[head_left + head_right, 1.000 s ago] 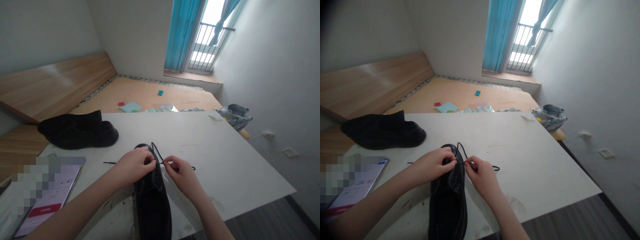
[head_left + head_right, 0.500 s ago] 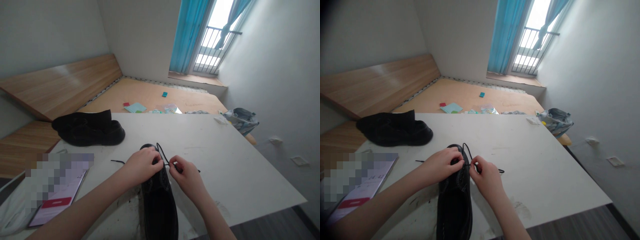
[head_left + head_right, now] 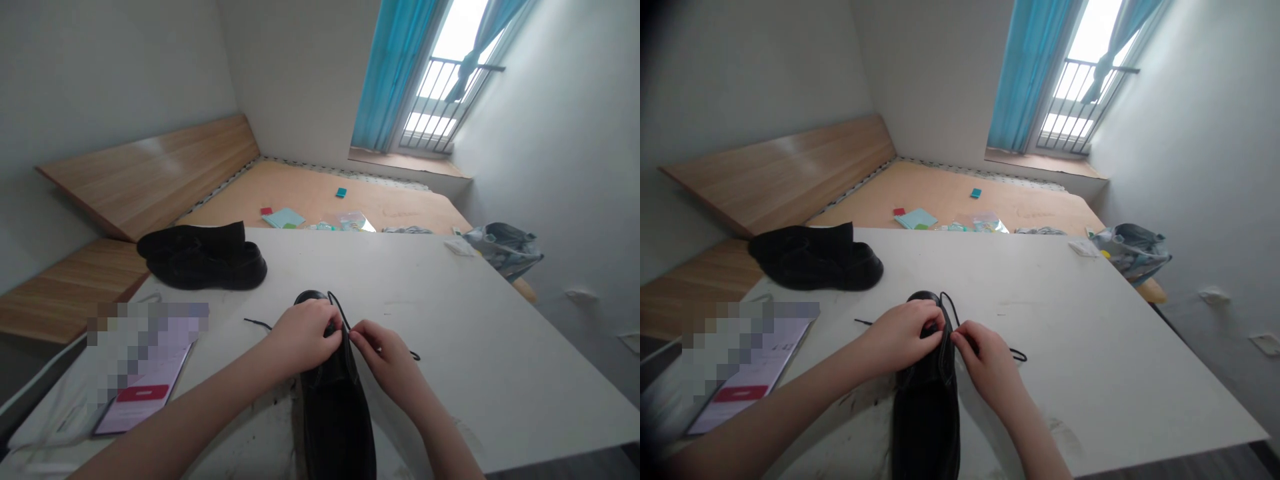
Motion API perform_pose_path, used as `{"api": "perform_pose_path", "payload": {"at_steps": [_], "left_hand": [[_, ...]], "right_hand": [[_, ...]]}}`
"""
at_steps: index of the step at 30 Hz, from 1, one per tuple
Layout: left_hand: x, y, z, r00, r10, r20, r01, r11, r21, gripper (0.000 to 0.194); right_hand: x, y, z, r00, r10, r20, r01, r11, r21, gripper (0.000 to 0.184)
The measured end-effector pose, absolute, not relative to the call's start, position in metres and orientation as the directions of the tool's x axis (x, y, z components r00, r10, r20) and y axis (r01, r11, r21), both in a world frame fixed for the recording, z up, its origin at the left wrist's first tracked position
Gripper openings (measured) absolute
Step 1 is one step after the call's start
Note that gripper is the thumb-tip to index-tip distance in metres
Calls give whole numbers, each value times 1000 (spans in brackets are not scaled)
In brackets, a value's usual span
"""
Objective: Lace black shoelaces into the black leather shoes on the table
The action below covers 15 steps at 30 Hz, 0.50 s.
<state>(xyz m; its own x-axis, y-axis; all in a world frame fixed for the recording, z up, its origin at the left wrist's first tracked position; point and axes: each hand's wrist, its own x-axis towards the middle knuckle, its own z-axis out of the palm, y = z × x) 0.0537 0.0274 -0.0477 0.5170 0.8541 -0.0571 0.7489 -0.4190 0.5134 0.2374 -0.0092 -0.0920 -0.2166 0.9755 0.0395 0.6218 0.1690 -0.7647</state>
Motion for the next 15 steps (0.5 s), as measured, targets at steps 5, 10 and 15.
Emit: {"api": "perform_pose_path", "payload": {"at_steps": [5,10,15], "left_hand": [[51,18,-35,481,876,21,757,-428,494,15],[45,3,-13,485,858,170,550,-450,703,11],[33,-9,10,439,881,176,-31,-181,983,24]], "right_hand": [[235,-12,-81,-256,955,148,514,264,-816,19],[226,-15,-61,-242,953,180,179,226,-958,21],[232,-31,-24,-300,954,21,-317,-79,-945,35]]}}
